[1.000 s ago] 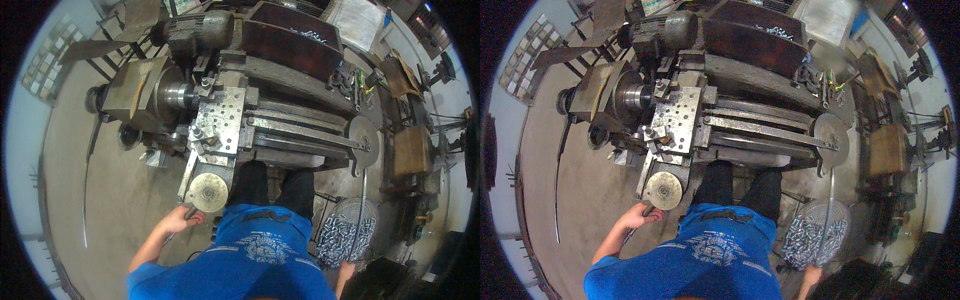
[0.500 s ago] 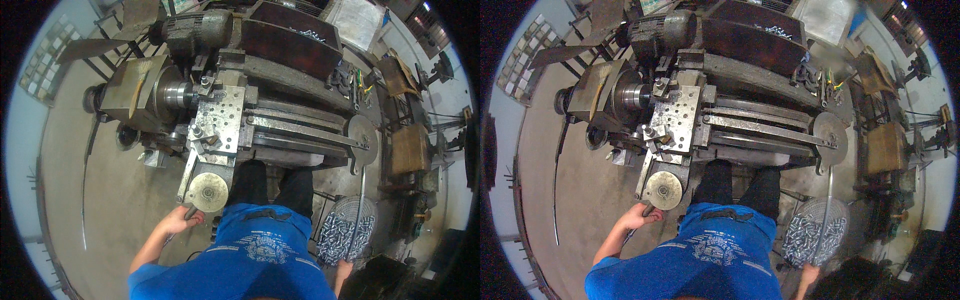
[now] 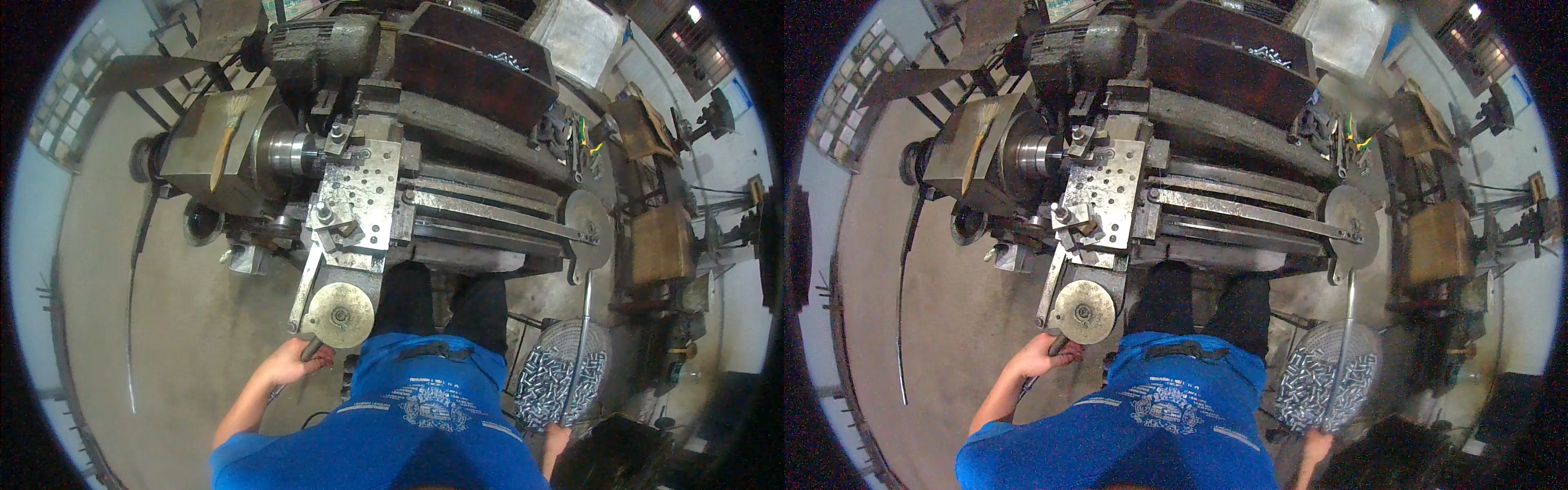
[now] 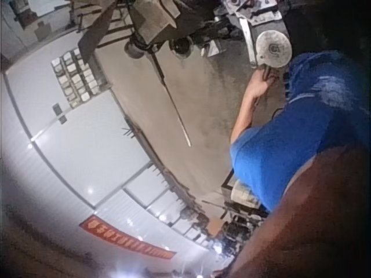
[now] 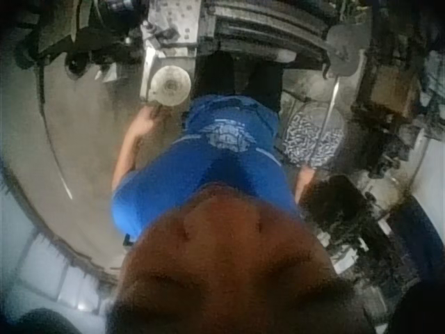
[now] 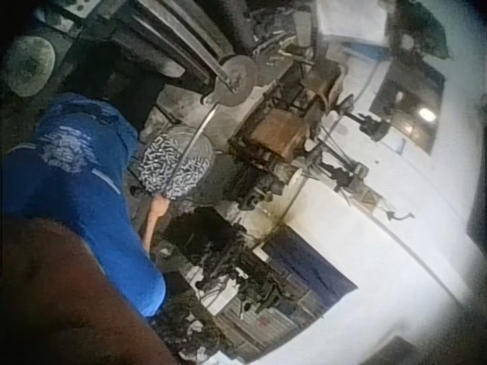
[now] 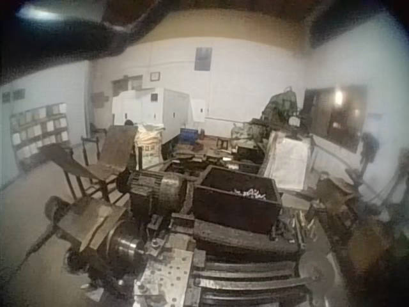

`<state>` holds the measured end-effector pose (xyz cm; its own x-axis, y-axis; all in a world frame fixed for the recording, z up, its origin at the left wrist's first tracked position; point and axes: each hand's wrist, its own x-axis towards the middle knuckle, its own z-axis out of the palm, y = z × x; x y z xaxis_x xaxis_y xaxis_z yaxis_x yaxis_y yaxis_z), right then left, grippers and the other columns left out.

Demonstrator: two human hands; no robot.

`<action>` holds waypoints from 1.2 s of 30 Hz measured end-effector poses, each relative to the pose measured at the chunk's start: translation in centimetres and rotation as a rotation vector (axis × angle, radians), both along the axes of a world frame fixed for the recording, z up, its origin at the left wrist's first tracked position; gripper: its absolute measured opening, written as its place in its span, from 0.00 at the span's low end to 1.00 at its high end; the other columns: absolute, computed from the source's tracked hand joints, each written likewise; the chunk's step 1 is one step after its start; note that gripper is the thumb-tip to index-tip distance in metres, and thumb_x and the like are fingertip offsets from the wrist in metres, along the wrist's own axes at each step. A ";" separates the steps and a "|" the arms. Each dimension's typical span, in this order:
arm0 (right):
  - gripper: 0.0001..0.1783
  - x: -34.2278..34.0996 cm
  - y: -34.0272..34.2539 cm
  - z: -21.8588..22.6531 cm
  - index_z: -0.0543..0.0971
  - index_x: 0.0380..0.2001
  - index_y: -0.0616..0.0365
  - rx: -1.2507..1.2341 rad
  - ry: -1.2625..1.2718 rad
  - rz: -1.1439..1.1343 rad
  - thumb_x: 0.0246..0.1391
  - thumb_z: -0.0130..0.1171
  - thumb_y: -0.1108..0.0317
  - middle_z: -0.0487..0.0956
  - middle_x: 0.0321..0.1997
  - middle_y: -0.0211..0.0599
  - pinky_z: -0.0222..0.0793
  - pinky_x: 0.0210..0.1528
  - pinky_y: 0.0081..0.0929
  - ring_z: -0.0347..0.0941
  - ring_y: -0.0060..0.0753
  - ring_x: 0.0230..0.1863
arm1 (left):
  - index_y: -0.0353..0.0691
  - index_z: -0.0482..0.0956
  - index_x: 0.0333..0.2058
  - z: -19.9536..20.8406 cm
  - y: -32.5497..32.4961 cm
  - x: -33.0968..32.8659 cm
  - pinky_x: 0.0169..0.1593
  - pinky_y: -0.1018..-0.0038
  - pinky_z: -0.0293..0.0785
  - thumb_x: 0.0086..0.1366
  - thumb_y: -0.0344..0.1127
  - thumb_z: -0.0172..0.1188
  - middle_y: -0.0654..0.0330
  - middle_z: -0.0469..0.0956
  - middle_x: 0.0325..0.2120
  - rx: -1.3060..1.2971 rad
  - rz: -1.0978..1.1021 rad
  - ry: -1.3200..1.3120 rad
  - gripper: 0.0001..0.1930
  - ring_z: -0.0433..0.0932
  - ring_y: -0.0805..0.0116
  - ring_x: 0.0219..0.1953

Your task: The person operates a metal lathe, repeatedly inserting small metal rods into the chuck, turning the machine on to machine the parts, and then removing the finished pieces. The person places the finished parts into a perforated metal basket on the floor.

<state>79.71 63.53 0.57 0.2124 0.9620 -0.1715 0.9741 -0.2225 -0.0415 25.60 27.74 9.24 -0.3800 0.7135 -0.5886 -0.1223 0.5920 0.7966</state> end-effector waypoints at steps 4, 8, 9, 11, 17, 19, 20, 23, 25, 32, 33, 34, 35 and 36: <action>0.29 -1.6 -0.6 0.9 0.73 0.34 0.66 -0.023 -0.045 -0.078 0.35 0.58 0.51 0.75 0.39 0.56 0.66 0.44 0.46 0.70 0.58 0.42 | 0.32 0.75 0.39 -0.4 -0.2 0.0 0.43 0.73 0.72 0.54 0.27 0.55 0.55 0.80 0.32 0.001 -0.020 0.044 0.13 0.79 0.67 0.38; 0.28 -1.4 -0.7 0.7 0.73 0.34 0.65 -0.029 -0.002 -0.098 0.35 0.58 0.50 0.75 0.39 0.56 0.66 0.43 0.46 0.70 0.59 0.42 | 0.32 0.75 0.40 -0.9 -0.5 0.1 0.43 0.73 0.73 0.53 0.26 0.55 0.54 0.80 0.32 0.019 -0.002 0.033 0.13 0.79 0.67 0.38; 0.28 -1.7 -0.9 0.8 0.73 0.33 0.64 -0.023 -0.006 -0.097 0.35 0.57 0.50 0.75 0.39 0.56 0.66 0.43 0.46 0.70 0.59 0.42 | 0.32 0.75 0.40 -0.9 -0.5 0.1 0.43 0.73 0.73 0.53 0.26 0.55 0.54 0.80 0.33 0.023 -0.001 0.032 0.13 0.79 0.67 0.38; 0.27 -1.9 -1.1 0.8 0.74 0.32 0.64 -0.014 -0.008 -0.082 0.35 0.57 0.50 0.75 0.39 0.56 0.66 0.43 0.46 0.70 0.60 0.42 | 0.32 0.75 0.40 -0.4 -0.3 0.0 0.43 0.73 0.73 0.52 0.25 0.54 0.54 0.80 0.33 0.021 0.006 -0.002 0.14 0.79 0.67 0.39; 0.24 -3.8 -1.9 2.3 0.75 0.29 0.65 -0.002 0.015 -0.063 0.34 0.56 0.54 0.76 0.36 0.57 0.66 0.43 0.46 0.71 0.60 0.41 | 0.31 0.75 0.41 -1.6 -0.9 0.0 0.43 0.73 0.73 0.51 0.25 0.54 0.53 0.80 0.34 0.049 0.012 -0.035 0.16 0.78 0.66 0.39; 0.23 -4.1 -2.1 2.4 0.75 0.29 0.65 0.025 0.000 -0.093 0.34 0.56 0.54 0.76 0.36 0.57 0.66 0.43 0.46 0.71 0.60 0.41 | 0.31 0.74 0.41 -1.7 -0.9 0.0 0.43 0.73 0.73 0.51 0.25 0.54 0.53 0.80 0.34 0.064 0.010 -0.027 0.16 0.78 0.66 0.39; 0.23 -4.1 -2.1 2.2 0.75 0.29 0.65 0.043 -0.007 -0.104 0.34 0.56 0.54 0.76 0.36 0.57 0.66 0.43 0.46 0.71 0.60 0.41 | 0.31 0.74 0.41 -1.6 -0.9 -0.1 0.43 0.73 0.73 0.52 0.25 0.54 0.53 0.80 0.34 0.069 -0.002 -0.014 0.16 0.78 0.66 0.39; 0.23 -4.4 -2.3 2.0 0.75 0.29 0.66 0.082 -0.027 -0.144 0.33 0.56 0.55 0.76 0.36 0.57 0.66 0.44 0.45 0.71 0.60 0.41 | 0.32 0.74 0.41 -1.2 -0.7 -0.1 0.43 0.73 0.73 0.52 0.26 0.55 0.54 0.80 0.33 0.064 -0.015 -0.008 0.15 0.78 0.66 0.39; 0.24 -5.1 -2.4 2.3 0.75 0.30 0.66 0.094 -0.039 -0.171 0.33 0.57 0.55 0.76 0.36 0.57 0.66 0.44 0.45 0.71 0.60 0.41 | 0.32 0.74 0.41 -0.9 -0.6 -0.1 0.43 0.73 0.72 0.53 0.26 0.55 0.54 0.80 0.33 0.052 -0.017 -0.008 0.15 0.78 0.66 0.39; 0.25 -3.7 -2.7 2.0 0.76 0.31 0.67 0.062 -0.038 -0.041 0.33 0.56 0.55 0.76 0.35 0.57 0.66 0.42 0.44 0.71 0.59 0.39 | 0.32 0.75 0.41 -0.9 -0.5 0.0 0.43 0.74 0.72 0.53 0.27 0.55 0.55 0.80 0.33 0.030 -0.018 0.028 0.15 0.78 0.68 0.38; 0.25 -4.1 -2.8 2.1 0.76 0.31 0.67 0.067 -0.018 -0.075 0.33 0.56 0.55 0.76 0.35 0.56 0.66 0.42 0.44 0.71 0.59 0.39 | 0.32 0.75 0.41 -1.0 -0.5 -0.1 0.43 0.74 0.73 0.53 0.27 0.55 0.55 0.80 0.33 0.028 -0.020 0.032 0.15 0.78 0.68 0.38; 0.24 -4.5 -2.9 2.4 0.76 0.30 0.67 0.074 0.000 -0.109 0.33 0.56 0.55 0.76 0.34 0.56 0.66 0.41 0.44 0.71 0.58 0.38 | 0.32 0.75 0.40 -0.8 -0.4 -0.1 0.43 0.74 0.73 0.53 0.27 0.55 0.55 0.80 0.33 0.025 -0.015 0.021 0.15 0.78 0.68 0.38; 0.24 -4.4 -3.0 2.2 0.76 0.29 0.67 0.084 0.006 -0.106 0.33 0.56 0.55 0.76 0.34 0.56 0.66 0.41 0.44 0.71 0.58 0.38 | 0.32 0.75 0.40 -0.6 -0.3 -0.1 0.43 0.74 0.73 0.52 0.27 0.55 0.55 0.80 0.33 0.023 -0.009 0.009 0.15 0.78 0.68 0.38; 0.24 -4.3 -3.0 2.0 0.76 0.29 0.67 0.093 0.012 -0.104 0.33 0.56 0.55 0.76 0.33 0.56 0.66 0.41 0.45 0.71 0.58 0.38 | 0.32 0.75 0.40 -0.5 -0.2 -0.1 0.43 0.73 0.73 0.52 0.28 0.55 0.55 0.80 0.33 0.021 -0.004 -0.002 0.15 0.78 0.68 0.38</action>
